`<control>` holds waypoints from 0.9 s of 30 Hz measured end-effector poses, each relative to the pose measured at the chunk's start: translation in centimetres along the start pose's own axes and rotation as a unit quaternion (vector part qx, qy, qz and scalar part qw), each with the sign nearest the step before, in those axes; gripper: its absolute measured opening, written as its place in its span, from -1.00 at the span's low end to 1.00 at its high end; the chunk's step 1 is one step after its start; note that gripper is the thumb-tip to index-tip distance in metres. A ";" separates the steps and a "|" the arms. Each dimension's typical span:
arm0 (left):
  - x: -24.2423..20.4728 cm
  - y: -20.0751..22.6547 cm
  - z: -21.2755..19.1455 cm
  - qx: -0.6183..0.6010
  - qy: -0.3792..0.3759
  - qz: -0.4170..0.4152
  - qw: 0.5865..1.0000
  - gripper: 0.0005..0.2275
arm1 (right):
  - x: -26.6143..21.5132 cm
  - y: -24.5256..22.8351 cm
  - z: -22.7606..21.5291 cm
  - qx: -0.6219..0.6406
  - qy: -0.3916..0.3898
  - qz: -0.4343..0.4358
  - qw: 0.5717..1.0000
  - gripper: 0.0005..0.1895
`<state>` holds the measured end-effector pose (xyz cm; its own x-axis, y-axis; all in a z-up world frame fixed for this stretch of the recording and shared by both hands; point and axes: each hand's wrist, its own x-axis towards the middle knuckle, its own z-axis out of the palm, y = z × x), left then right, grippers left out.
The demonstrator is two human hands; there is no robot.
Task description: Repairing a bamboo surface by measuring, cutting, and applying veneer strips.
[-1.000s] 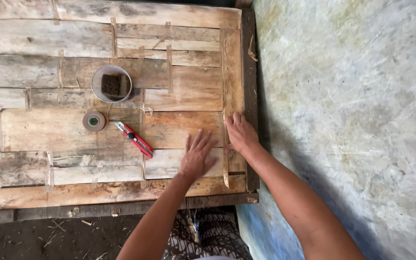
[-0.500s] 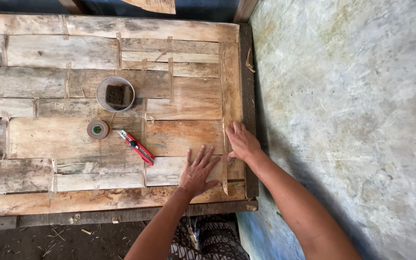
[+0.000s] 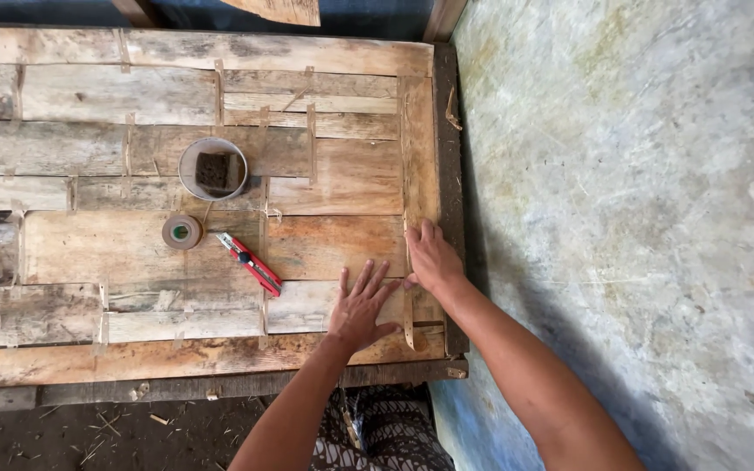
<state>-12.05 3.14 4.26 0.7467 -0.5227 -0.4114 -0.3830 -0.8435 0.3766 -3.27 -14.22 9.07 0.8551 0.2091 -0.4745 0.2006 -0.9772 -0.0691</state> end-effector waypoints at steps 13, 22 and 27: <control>-1.8 5.8 4.7 -0.154 0.034 -0.144 0.977 -0.66 | -0.7 3.2 4.9 0.050 0.009 -0.056 0.997 -0.03; -1.3 7.9 5.2 -0.437 0.121 -0.292 0.842 -0.69 | -1.5 2.8 3.4 0.088 0.026 -0.035 0.995 -0.13; -1.2 8.0 6.3 -0.486 0.093 -0.287 0.820 -0.68 | -2.1 1.2 2.2 0.061 -0.013 -0.008 0.998 0.06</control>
<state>-19.50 -3.78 2.55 0.7568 0.0303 -0.6529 0.6079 -0.3996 0.6861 -5.88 -15.91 8.10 0.8387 0.2258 -0.4957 0.1531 -0.9711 -0.1833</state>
